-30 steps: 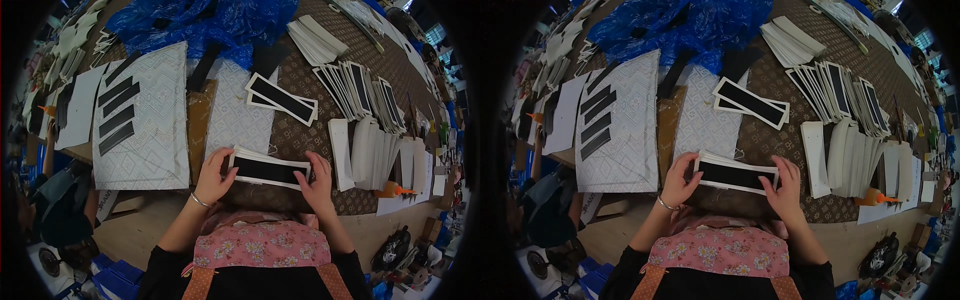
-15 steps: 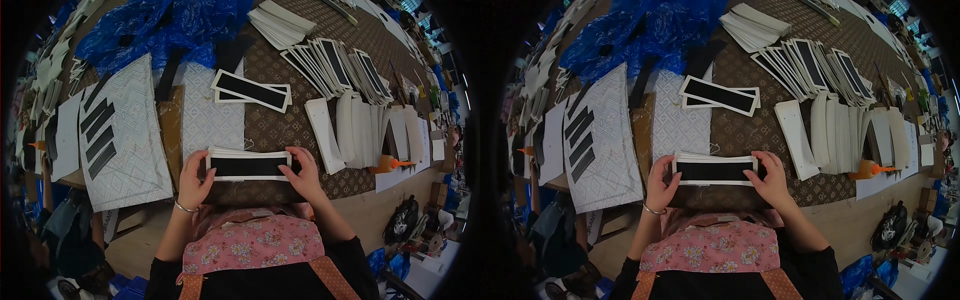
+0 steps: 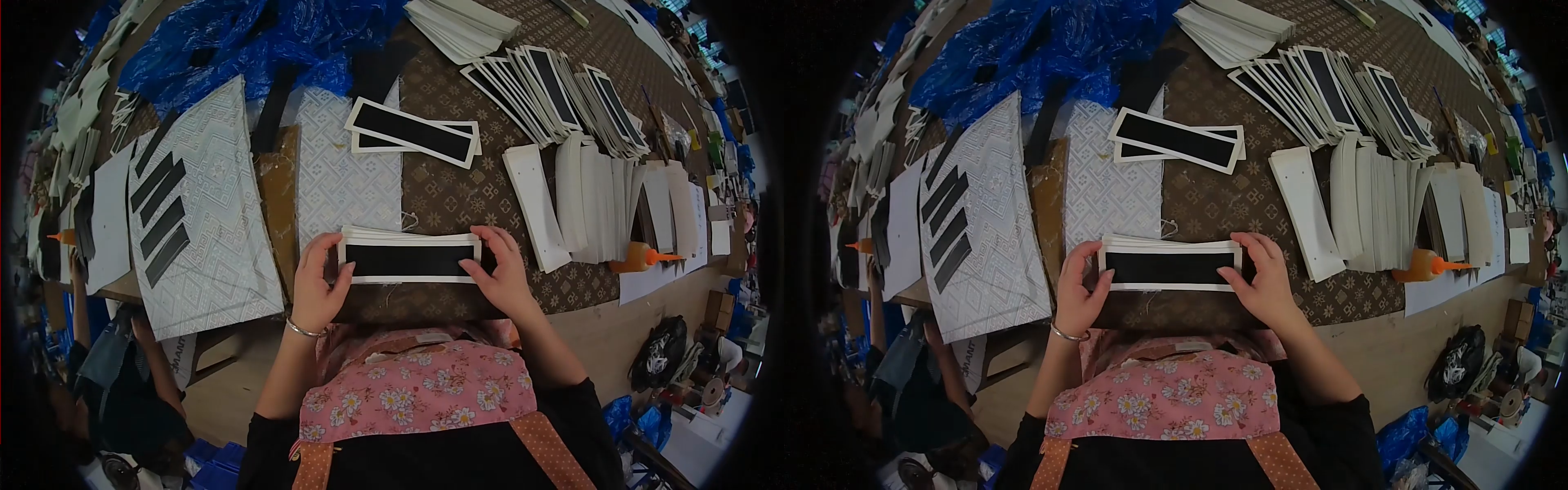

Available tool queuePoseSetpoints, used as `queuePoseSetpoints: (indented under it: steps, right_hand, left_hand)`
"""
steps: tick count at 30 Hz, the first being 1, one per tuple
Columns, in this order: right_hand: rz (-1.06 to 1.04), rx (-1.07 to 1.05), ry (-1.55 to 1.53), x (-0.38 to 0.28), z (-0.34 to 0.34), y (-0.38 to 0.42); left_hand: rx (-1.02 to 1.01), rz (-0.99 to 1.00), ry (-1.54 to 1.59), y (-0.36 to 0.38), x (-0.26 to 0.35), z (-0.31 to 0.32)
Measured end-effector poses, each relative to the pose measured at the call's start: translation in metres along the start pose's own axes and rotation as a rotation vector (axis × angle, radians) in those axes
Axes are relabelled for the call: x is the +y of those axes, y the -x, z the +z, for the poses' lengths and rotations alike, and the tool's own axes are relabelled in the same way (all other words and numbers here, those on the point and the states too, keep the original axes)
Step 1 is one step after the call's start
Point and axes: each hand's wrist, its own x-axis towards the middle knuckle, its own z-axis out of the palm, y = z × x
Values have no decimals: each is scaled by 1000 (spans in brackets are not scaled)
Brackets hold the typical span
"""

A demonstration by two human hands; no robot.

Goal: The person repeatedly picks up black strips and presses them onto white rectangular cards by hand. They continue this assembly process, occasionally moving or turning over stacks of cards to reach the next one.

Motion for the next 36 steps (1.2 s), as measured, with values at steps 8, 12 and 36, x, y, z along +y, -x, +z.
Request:
queuePoseSetpoints:
  steps: [8,12,36]
  right_hand:
    - [-116,122,37,-8,4,4]
    - [-336,44,282,-11,6,6]
    - [-370,9,346,-36,6,18]
  left_hand:
    - [22,167,-280,2,21,7]
    - [-192,369,-464,1,36,35]
    - [-329,380,-569,5,44,50]
